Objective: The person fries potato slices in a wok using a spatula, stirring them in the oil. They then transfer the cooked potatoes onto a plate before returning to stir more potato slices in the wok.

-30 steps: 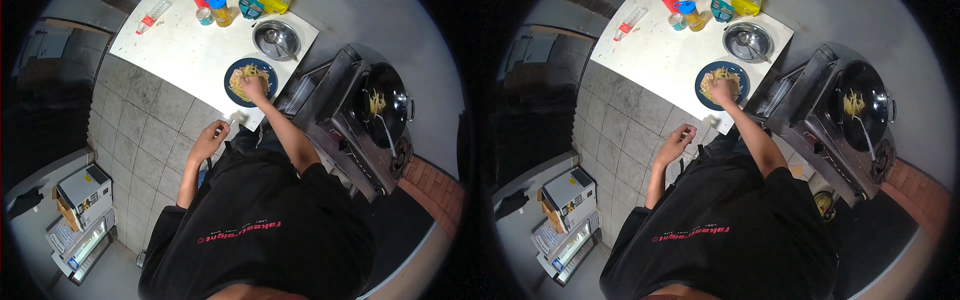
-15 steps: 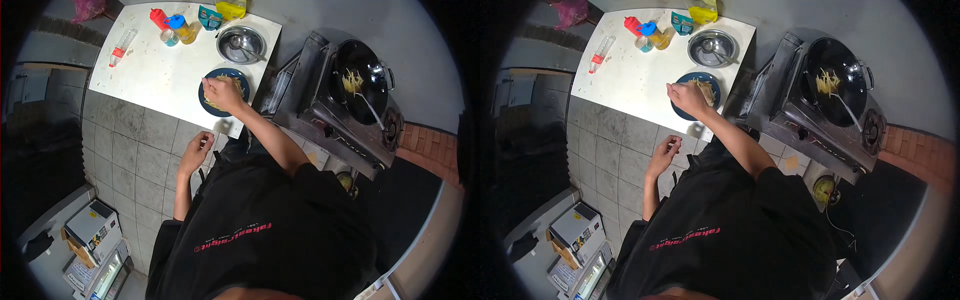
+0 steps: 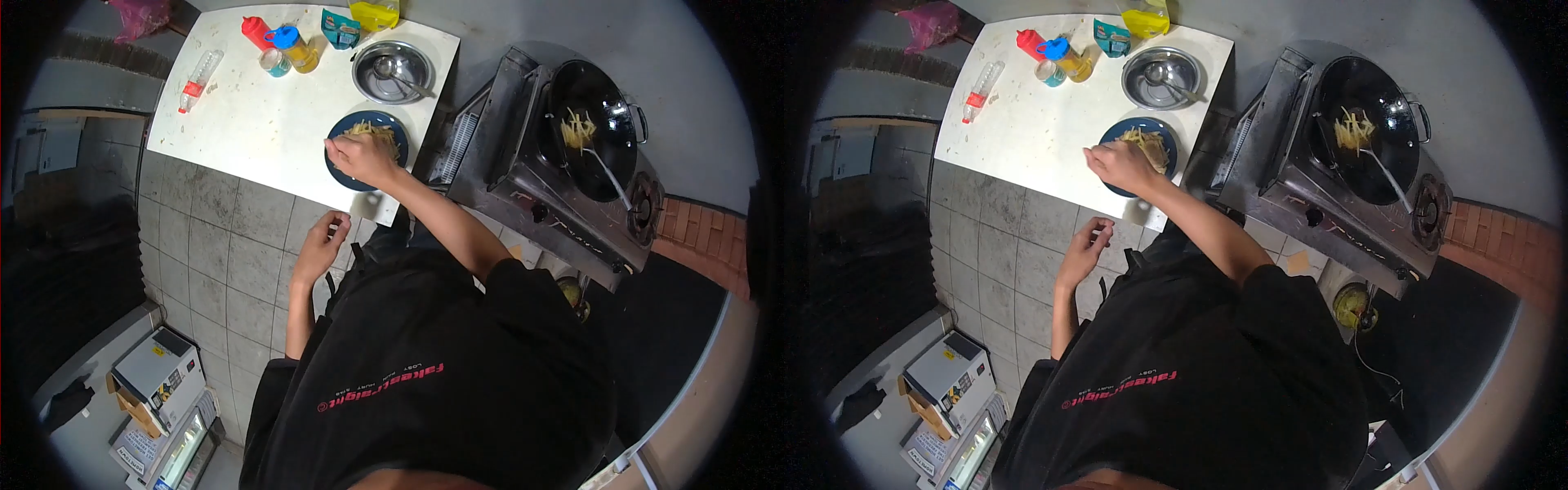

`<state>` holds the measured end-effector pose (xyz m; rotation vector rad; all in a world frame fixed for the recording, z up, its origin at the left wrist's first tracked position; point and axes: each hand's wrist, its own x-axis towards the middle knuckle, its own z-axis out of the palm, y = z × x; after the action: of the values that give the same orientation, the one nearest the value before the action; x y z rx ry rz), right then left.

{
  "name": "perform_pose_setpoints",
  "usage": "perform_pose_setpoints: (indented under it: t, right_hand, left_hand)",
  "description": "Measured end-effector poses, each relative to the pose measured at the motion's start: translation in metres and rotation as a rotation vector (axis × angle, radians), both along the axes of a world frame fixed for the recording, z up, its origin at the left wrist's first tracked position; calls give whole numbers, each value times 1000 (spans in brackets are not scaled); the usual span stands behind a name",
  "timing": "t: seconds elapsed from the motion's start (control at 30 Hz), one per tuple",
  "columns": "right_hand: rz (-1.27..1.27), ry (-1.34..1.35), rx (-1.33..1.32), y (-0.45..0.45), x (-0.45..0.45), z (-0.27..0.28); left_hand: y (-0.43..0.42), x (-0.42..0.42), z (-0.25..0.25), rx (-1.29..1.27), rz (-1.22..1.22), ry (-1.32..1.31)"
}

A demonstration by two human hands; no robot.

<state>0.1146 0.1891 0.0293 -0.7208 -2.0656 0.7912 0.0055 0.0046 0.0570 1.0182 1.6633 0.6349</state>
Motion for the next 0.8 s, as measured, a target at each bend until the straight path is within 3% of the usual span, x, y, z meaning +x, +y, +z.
perform_pose_setpoints:
  t: [0.07, 0.17, 0.23, 0.4, 0.47, 0.53, 0.6, 0.67, 0.8]
  right_hand:
    - [-25, 55, 17, -3, -1, 19]
    - [-44, 7, -6, 6, -7, -34]
    - [0, -27, -11, 4, -3, -39]
    - [26, 79, -8, 4, -2, 13]
    - [17, 53, 4, 13, -2, -31]
    - [48, -170, 75, 20, 3, -68]
    - [93, -110, 123, 15, 6, -35]
    - [47, 17, -4, 10, 6, -11]
    - [79, -167, 86, 27, 11, -80]
  left_hand:
    - [1, 3, 2, 16, 22, -16]
    - [4, 5, 4, 10, -15, 22]
    - [5, 3, 3, 29, -12, 20]
    - [2, -2, 4, 19, 17, 13]
    - [3, 0, 7, 24, -23, 22]
    - [7, 1, 14, 26, -14, 30]
    - [9, -1, 13, 48, 23, 27]
    - [4, -1, 10, 56, 61, 21]
    - [6, -3, 9, 56, 0, -17]
